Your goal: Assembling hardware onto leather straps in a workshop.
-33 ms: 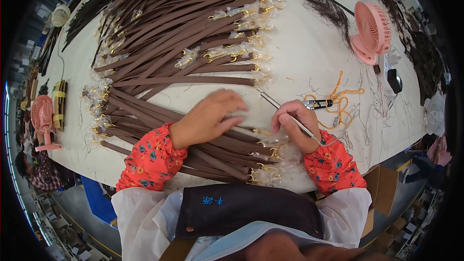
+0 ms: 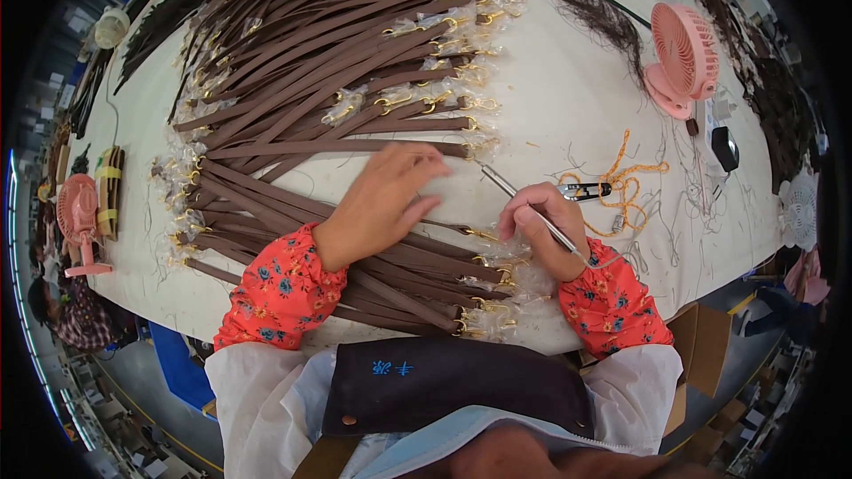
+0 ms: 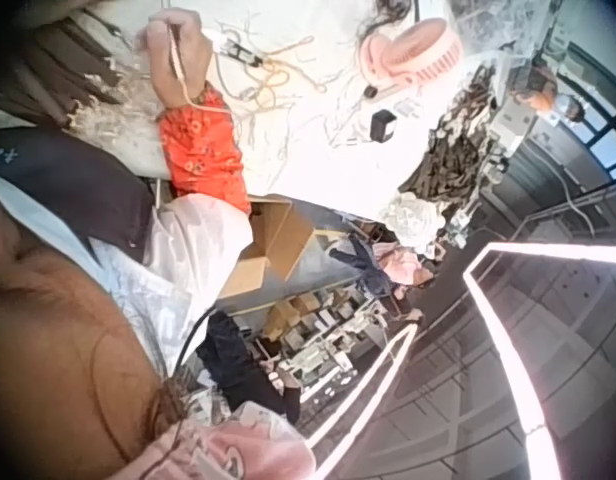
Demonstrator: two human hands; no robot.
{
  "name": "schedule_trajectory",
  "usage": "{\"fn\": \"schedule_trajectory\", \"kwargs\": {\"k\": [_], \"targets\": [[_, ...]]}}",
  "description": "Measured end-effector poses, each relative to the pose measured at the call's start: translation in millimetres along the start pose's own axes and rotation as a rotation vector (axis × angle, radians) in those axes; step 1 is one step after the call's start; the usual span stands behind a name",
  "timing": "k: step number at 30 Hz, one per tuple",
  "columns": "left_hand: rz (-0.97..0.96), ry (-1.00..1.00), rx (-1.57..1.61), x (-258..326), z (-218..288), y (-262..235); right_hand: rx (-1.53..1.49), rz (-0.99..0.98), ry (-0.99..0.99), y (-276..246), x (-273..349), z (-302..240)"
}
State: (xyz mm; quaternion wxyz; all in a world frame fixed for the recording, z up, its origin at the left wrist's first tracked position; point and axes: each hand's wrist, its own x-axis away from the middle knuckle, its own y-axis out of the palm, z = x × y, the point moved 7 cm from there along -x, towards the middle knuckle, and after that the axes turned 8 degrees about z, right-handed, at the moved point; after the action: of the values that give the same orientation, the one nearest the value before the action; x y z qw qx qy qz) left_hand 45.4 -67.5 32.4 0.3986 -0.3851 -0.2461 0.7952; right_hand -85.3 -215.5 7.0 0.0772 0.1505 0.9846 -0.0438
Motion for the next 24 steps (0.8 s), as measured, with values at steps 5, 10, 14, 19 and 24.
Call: {"fn": "schedule_trajectory", "kwargs": {"k": [5, 10, 14, 19, 24], "targets": [[0.038, -0.025, -0.213, 2.3, -14.0, 0.2, 0.153, 0.024, -0.103, -5.5, -2.8, -10.5], [-0.099, -0.002, 0.041, 9.4, -7.6, 19.2, 0.324, 0.039, -0.345, 2.9, -8.7, -17.5], [-0.149, 0.069, 0.104, 10.7, 4.1, 25.2, 0.394, -0.08, -0.379, 18.2, -8.3, -17.5], [-0.161, -0.008, 0.125, 5.5, 1.4, 26.1, 0.478, -0.125, -0.338, 13.2, -6.9, -10.6], [-0.218, -0.153, 0.191, 3.1, -3.7, 26.9, 0.662, -0.093, -0.534, 2.9, -12.8, -22.4]]}}
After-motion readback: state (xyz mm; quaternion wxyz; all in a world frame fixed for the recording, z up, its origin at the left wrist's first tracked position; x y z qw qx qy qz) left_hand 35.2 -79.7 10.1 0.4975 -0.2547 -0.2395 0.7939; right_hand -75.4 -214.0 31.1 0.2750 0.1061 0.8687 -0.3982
